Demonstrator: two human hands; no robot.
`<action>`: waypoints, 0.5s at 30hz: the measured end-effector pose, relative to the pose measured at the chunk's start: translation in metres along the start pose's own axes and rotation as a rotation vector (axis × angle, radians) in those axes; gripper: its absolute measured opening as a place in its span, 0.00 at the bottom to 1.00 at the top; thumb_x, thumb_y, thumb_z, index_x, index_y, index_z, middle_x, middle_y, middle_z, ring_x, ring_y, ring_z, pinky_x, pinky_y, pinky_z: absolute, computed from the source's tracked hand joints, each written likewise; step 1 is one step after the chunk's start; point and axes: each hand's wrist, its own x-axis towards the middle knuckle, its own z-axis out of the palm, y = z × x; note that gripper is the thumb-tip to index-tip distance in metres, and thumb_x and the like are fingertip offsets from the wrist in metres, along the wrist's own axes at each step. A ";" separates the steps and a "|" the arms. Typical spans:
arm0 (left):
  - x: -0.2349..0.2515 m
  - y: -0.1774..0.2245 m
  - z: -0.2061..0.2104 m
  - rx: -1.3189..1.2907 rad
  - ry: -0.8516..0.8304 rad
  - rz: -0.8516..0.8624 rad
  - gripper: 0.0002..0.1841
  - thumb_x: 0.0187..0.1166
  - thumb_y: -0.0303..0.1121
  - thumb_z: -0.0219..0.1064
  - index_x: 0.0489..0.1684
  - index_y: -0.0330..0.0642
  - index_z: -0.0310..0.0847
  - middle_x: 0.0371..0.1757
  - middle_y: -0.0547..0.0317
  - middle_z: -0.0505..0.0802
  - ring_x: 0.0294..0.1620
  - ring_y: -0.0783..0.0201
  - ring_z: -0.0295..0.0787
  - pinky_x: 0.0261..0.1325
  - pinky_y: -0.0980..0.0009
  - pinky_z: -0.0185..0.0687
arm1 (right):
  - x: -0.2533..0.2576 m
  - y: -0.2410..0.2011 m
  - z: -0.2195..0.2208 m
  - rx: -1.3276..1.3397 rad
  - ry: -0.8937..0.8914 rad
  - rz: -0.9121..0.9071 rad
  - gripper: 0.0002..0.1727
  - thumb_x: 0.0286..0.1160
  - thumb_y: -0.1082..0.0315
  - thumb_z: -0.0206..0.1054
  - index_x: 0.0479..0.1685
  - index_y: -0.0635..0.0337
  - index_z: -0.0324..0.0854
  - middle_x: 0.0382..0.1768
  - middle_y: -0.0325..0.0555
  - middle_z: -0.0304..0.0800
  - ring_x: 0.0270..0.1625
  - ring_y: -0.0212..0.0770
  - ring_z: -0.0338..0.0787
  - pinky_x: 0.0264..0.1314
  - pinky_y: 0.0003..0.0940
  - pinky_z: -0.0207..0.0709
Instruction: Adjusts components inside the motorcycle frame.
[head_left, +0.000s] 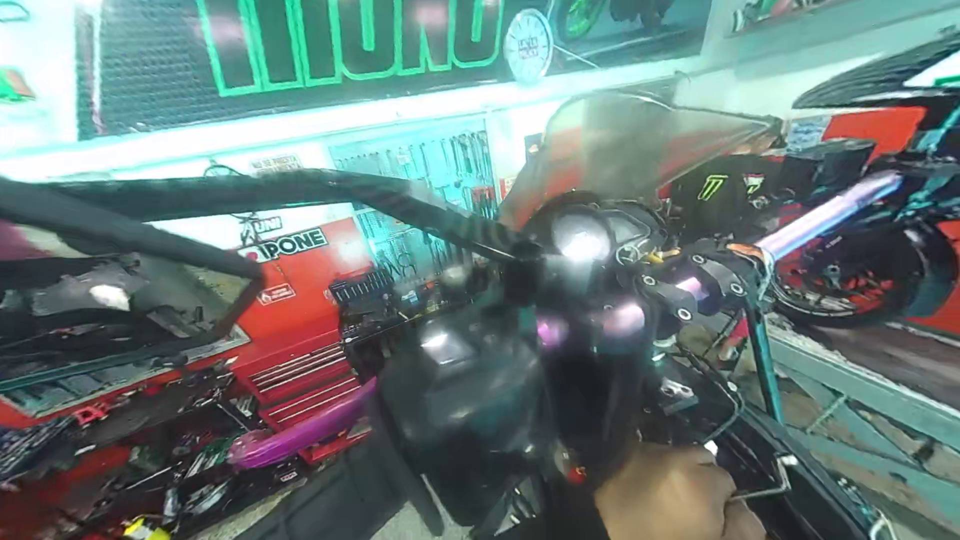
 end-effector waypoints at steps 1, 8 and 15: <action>0.000 0.000 0.000 -0.006 0.000 -0.002 0.15 0.82 0.35 0.62 0.28 0.35 0.87 0.36 0.49 0.91 0.36 0.54 0.91 0.38 0.54 0.88 | 0.000 -0.003 -0.001 0.007 -0.030 0.048 0.20 0.81 0.67 0.66 0.65 0.74 0.82 0.61 0.71 0.88 0.67 0.67 0.86 0.75 0.62 0.72; 0.001 -0.002 0.001 -0.019 0.020 0.004 0.15 0.81 0.35 0.61 0.25 0.36 0.86 0.33 0.51 0.89 0.32 0.56 0.89 0.33 0.57 0.86 | 0.006 -0.002 0.008 -0.064 -0.040 0.266 0.18 0.81 0.63 0.65 0.62 0.66 0.85 0.57 0.68 0.91 0.63 0.68 0.89 0.67 0.67 0.77; 0.001 0.000 0.001 -0.002 0.027 0.006 0.15 0.81 0.35 0.61 0.24 0.37 0.86 0.32 0.52 0.88 0.31 0.57 0.89 0.32 0.58 0.85 | 0.020 0.016 0.002 -0.074 -0.217 0.181 0.19 0.80 0.63 0.68 0.63 0.66 0.83 0.60 0.65 0.88 0.67 0.65 0.86 0.72 0.65 0.72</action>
